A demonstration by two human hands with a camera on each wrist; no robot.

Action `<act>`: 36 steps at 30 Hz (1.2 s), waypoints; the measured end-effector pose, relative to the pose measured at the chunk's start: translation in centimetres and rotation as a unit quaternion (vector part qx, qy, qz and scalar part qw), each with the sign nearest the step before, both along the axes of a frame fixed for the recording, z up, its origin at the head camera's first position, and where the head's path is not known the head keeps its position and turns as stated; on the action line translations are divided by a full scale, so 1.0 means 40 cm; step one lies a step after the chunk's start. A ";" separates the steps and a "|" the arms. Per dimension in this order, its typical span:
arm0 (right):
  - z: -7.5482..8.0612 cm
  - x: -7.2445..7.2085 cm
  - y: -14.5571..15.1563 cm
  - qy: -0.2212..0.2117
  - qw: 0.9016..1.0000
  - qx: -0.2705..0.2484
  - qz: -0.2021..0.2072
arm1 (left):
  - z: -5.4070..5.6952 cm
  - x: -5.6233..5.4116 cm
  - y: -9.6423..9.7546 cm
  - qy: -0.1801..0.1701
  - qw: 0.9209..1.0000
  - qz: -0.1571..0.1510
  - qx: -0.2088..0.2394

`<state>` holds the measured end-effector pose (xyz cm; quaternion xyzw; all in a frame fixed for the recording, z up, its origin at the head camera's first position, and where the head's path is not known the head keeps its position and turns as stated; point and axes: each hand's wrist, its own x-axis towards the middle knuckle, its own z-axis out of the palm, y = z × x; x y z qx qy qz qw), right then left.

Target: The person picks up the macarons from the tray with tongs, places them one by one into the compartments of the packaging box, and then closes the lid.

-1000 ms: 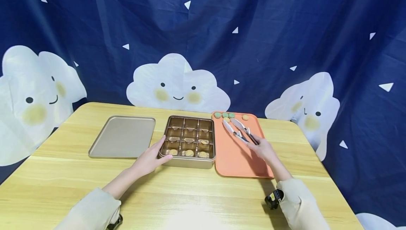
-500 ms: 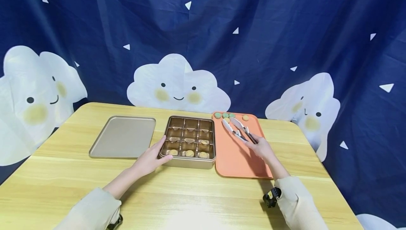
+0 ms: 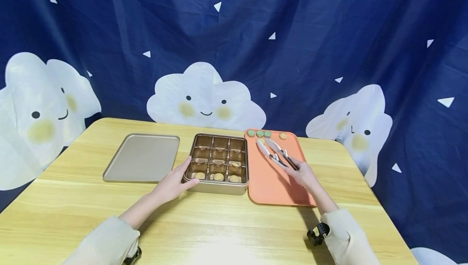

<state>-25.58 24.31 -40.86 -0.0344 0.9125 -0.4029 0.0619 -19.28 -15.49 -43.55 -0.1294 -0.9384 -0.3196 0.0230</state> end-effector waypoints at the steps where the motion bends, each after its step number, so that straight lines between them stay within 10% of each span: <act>1: 0.000 0.005 0.003 0.000 1.000 0.007 0.003 | 0.000 0.000 0.000 0.000 1.000 0.000 0.000; 36: 0.083 0.178 -0.058 0.041 0.991 -0.079 0.104 | -0.002 0.001 -0.002 0.003 1.000 -0.003 0.003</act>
